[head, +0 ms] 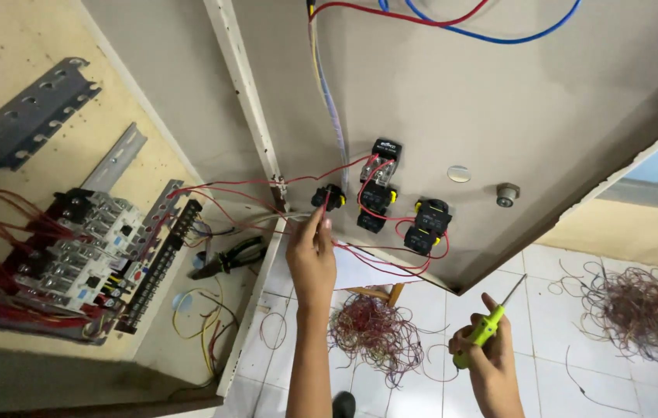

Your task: The person strips red wires and connects them to terminal blocks inside an electrical panel using a screwdriver. They tighten screws to secure the wires and adjust connections on multiple black components mounted in the panel.

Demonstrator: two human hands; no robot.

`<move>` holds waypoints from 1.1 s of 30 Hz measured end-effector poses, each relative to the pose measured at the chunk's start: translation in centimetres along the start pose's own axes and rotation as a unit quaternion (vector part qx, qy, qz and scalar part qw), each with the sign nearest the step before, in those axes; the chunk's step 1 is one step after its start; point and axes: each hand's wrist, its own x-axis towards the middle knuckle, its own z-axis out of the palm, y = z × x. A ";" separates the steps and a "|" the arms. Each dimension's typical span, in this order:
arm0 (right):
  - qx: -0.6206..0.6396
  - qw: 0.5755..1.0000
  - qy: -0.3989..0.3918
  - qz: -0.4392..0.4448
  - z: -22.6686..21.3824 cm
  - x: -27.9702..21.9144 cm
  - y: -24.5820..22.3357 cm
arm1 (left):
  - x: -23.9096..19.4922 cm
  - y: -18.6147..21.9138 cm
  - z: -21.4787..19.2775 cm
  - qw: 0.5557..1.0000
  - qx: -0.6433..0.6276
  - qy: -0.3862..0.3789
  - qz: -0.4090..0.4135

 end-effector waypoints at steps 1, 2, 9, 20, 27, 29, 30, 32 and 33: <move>0.001 1.000 -0.001 0.002 -0.2 0.3 -0.2 | 1.0 0.4 0.1 1.000 0.003 0.000 0.000; -0.015 1.000 0.001 -0.008 -0.5 0.4 -0.3 | 1.9 0.7 0.0 0.999 0.028 0.001 0.036; 0.016 0.991 0.031 -0.131 -0.5 1.8 1.4 | 4.7 0.5 -1.8 0.975 0.056 -0.198 0.086; 0.012 0.976 0.115 -0.186 4.1 0.0 3.3 | 2.6 -0.4 -3.8 0.978 -0.003 -0.207 -0.005; -0.169 0.977 0.132 -0.019 6.8 2.3 1.7 | -12.0 -7.8 -1.8 0.655 -0.279 -0.530 -0.460; -0.160 0.981 0.107 -0.009 9.1 2.4 2.3 | -10.5 -6.4 -0.8 0.616 -0.397 -0.440 -0.520; -0.151 0.985 0.087 0.000 10.1 2.3 2.4 | -9.9 -5.5 -0.2 0.557 -0.505 -0.340 -0.564; -0.156 0.984 0.087 -0.014 10.8 2.4 3.4 | -8.8 -4.8 0.5 0.573 -0.526 -0.282 -0.562; -0.161 0.983 0.086 -0.032 11.2 2.7 3.7 | -7.9 -4.4 1.2 0.587 -0.546 -0.224 -0.555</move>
